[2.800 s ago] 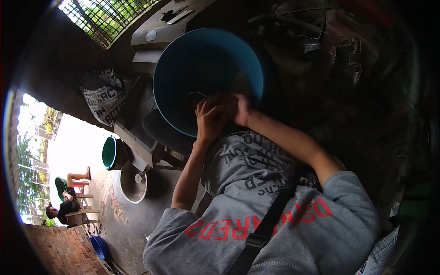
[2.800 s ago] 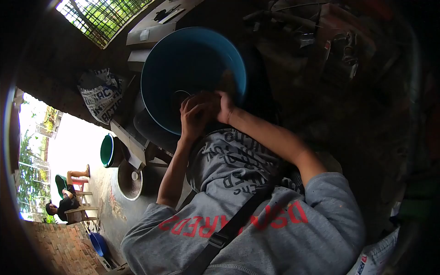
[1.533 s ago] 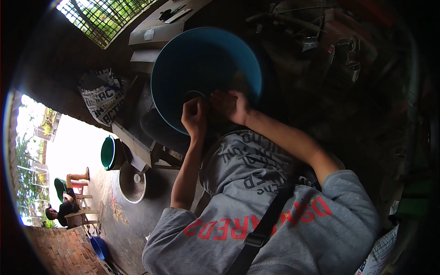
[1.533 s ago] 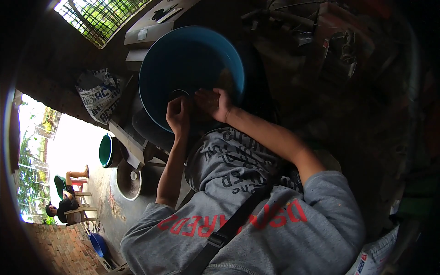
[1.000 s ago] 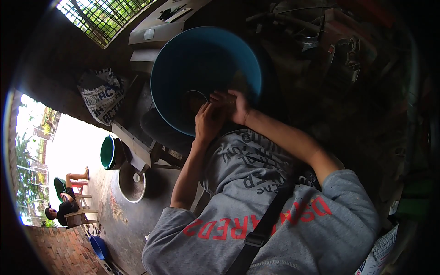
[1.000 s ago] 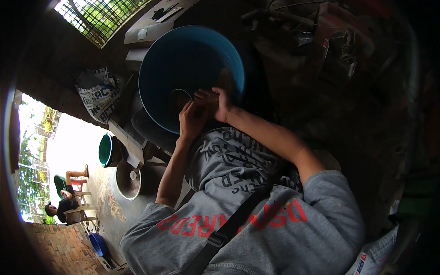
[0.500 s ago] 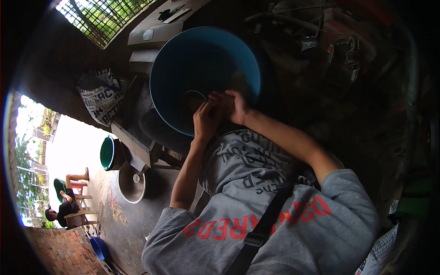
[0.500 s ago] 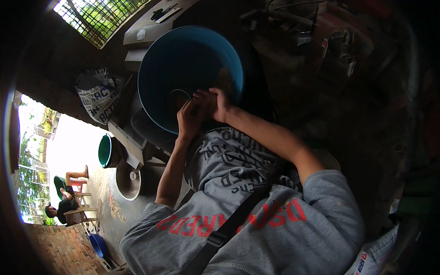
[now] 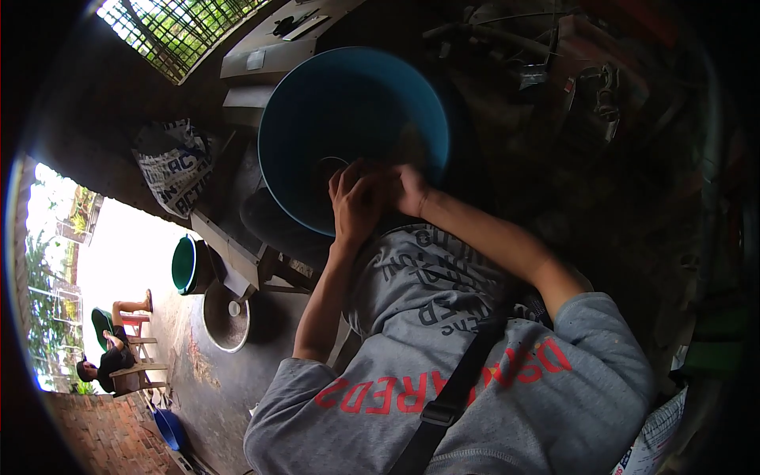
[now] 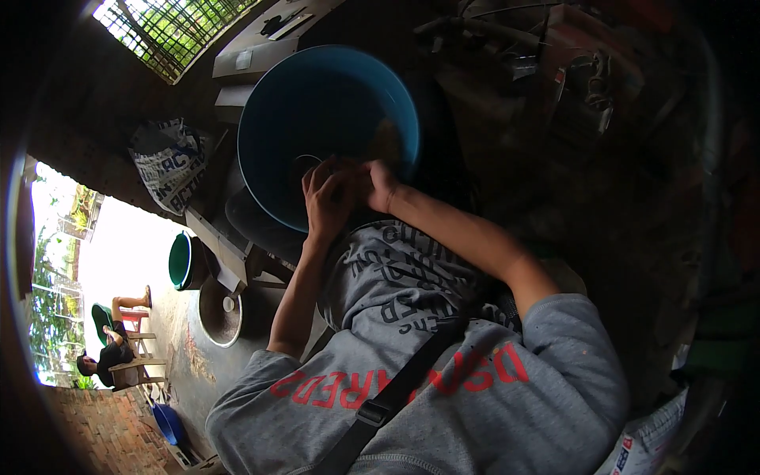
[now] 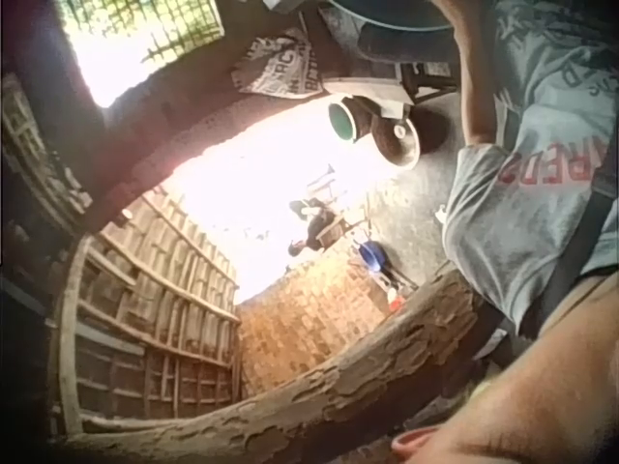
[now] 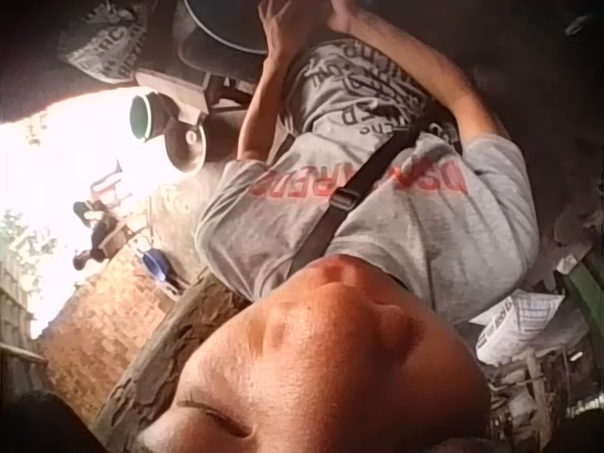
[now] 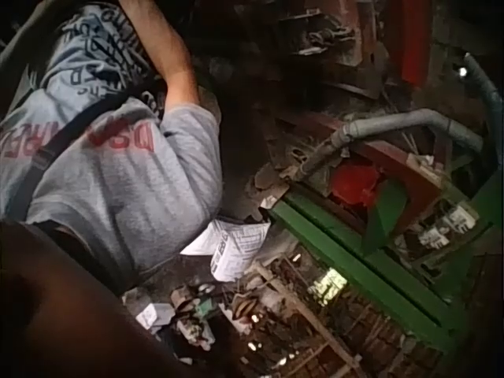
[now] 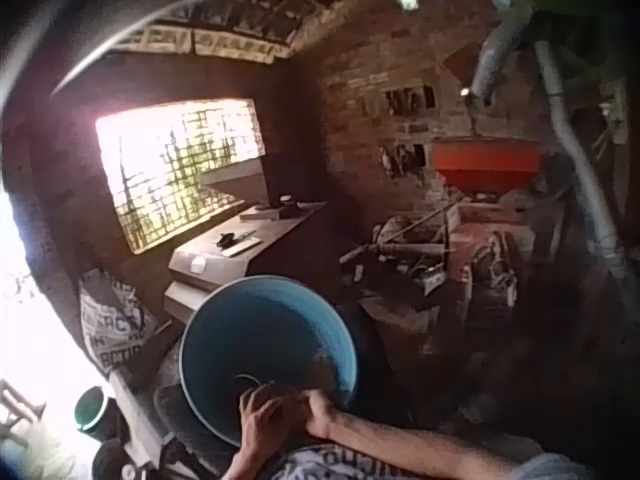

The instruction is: Sorting through grains in a bowl to remove impurities or separate different types by hand.

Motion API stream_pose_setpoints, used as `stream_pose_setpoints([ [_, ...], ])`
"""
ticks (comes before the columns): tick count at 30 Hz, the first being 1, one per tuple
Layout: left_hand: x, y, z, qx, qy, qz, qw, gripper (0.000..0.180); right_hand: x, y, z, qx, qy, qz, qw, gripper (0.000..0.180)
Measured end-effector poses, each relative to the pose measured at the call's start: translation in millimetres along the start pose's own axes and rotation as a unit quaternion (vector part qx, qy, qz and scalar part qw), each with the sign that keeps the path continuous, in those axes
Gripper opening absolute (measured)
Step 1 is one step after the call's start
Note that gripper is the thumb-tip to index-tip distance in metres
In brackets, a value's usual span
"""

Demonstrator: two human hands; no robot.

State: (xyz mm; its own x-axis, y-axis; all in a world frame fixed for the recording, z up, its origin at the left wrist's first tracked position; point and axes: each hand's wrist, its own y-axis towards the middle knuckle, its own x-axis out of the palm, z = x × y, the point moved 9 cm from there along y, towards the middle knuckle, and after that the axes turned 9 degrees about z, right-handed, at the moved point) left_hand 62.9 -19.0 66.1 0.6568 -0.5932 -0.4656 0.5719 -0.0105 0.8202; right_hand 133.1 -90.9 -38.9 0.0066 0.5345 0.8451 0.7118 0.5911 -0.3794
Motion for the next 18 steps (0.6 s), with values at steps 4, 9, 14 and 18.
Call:
stream_pose_setpoints([
  [4,1.8,0.5,1.8,0.001,-0.005,-0.002,1.000,0.028,-1.6,-1.9,-5.9,-0.011,-0.012,-0.001,1.000,0.049],
  [9,15.8,-6.2,0.0,-0.014,0.042,-0.079,0.996,0.028,7.5,-12.5,-3.4,-0.018,-0.071,-0.010,0.997,0.054],
  [14,25.5,-4.6,0.2,-0.009,0.040,-0.100,0.994,0.030,-2.7,-7.2,-7.7,-0.026,-0.067,0.005,0.997,0.059],
  [18,25.9,-6.4,-3.3,-0.008,0.018,-0.098,0.995,0.030,-0.9,-8.7,-6.3,-0.028,-0.073,0.007,0.997,0.060],
])
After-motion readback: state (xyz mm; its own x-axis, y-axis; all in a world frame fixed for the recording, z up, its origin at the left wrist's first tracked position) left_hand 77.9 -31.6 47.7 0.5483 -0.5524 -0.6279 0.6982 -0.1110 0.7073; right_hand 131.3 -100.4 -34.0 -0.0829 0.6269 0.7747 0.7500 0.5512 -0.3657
